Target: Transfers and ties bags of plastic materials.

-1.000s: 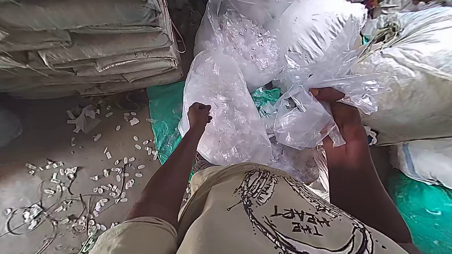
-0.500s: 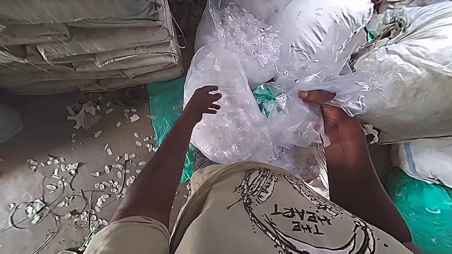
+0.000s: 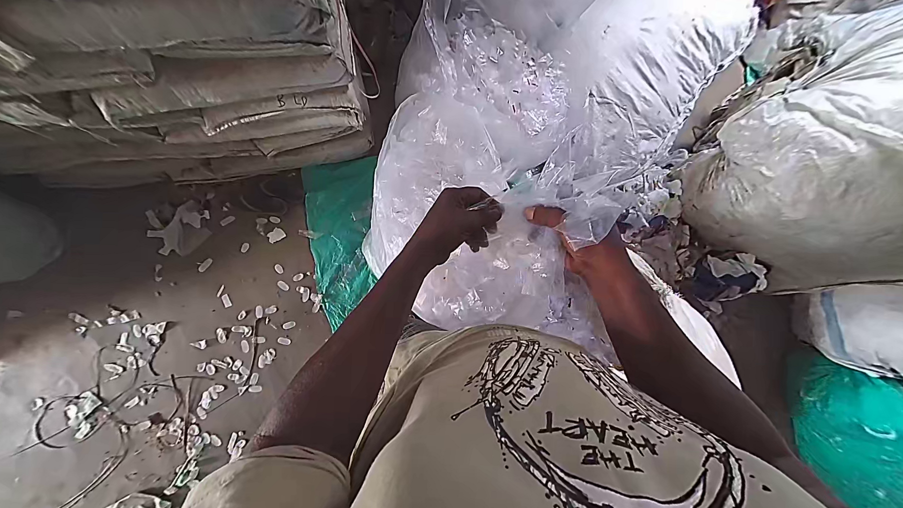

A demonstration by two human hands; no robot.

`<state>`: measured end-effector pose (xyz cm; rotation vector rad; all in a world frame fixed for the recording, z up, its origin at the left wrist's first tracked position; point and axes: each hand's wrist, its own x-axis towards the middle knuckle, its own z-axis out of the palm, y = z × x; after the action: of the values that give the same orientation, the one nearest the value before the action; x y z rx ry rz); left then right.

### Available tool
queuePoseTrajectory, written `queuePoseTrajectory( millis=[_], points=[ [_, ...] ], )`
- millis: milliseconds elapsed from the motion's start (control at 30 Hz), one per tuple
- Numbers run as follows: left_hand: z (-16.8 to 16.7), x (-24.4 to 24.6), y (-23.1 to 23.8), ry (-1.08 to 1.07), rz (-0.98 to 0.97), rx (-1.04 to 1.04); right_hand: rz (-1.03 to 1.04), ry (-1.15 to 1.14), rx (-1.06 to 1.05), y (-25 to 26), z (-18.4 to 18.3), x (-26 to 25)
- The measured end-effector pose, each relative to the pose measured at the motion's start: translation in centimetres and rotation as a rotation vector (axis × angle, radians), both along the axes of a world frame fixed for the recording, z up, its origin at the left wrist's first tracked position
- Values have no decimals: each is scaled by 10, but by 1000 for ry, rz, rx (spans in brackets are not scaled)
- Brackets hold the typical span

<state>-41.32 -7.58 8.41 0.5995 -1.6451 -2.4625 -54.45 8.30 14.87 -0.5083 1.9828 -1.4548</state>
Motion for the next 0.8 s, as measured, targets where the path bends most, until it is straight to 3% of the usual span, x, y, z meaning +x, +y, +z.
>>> queuePoseTrajectory(
  millis=[200,400,500,800],
  points=[
    [-15,12,-2,-308,224,-43,-20,-15,9,4,0,2],
    [-23,21,-7,-496,325,-6,-66,-32,66,13,6,-6],
    [-26,21,-7,-577,275,19,2,1,57,37,-7,-22],
    [-28,24,-5,-684,108,-98,102,-7,73,48,15,-30]
  ],
)
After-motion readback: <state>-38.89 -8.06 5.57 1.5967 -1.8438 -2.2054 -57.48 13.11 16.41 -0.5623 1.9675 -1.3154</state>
